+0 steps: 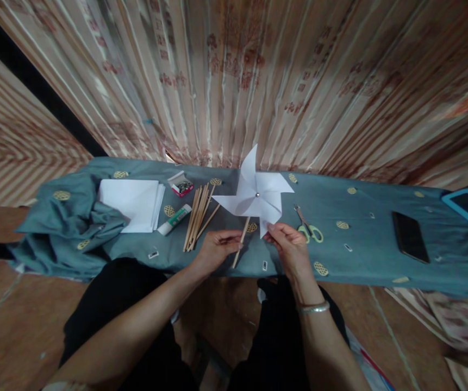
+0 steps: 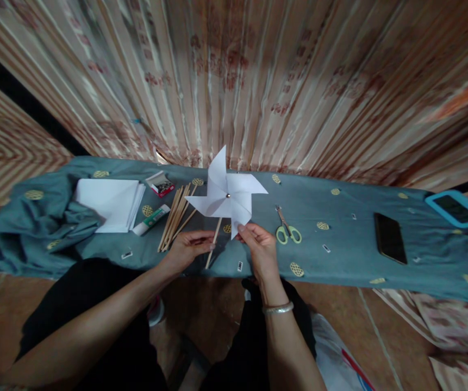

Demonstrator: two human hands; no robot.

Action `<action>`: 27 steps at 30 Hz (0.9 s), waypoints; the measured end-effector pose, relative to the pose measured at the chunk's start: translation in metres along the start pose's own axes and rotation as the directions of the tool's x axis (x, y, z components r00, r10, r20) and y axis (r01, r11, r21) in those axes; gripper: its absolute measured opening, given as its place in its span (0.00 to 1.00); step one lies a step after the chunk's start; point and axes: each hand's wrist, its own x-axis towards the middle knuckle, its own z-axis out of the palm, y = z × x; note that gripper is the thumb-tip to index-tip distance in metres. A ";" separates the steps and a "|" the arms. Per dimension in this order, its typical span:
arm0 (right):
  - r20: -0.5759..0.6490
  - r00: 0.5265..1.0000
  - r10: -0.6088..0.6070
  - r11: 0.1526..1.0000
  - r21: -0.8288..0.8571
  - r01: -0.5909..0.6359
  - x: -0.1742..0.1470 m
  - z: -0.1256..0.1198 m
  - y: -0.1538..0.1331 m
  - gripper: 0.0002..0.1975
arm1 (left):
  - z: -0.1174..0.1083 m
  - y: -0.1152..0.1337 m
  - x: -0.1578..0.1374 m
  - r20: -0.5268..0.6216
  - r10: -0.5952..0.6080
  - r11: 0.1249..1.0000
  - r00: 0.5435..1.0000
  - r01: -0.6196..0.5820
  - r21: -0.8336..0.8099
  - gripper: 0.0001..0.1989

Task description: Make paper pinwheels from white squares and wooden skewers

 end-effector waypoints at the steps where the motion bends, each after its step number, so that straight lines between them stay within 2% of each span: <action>1: 0.006 1.000 0.005 1.000 0.000 -0.005 -0.001 0.001 0.000 0.16 | 0.000 0.000 0.000 -0.002 0.000 1.000 1.000 0.000 -0.002 0.20; 7: 0.046 0.999 0.018 1.000 0.019 -0.019 -0.003 0.005 0.001 0.15 | 0.001 -0.001 0.001 -0.008 0.002 1.000 1.000 -0.002 -0.016 0.21; 19: 0.116 0.993 -0.002 0.999 -0.047 0.007 -0.005 0.013 0.006 0.14 | 0.003 0.001 -0.001 -0.013 0.011 1.000 1.000 -0.011 -0.020 0.20; 27: 0.153 0.988 -0.008 1.000 -0.019 0.011 -0.005 0.018 0.009 0.13 | 0.004 0.003 -0.002 -0.016 -0.028 0.999 0.999 0.027 -0.040 0.19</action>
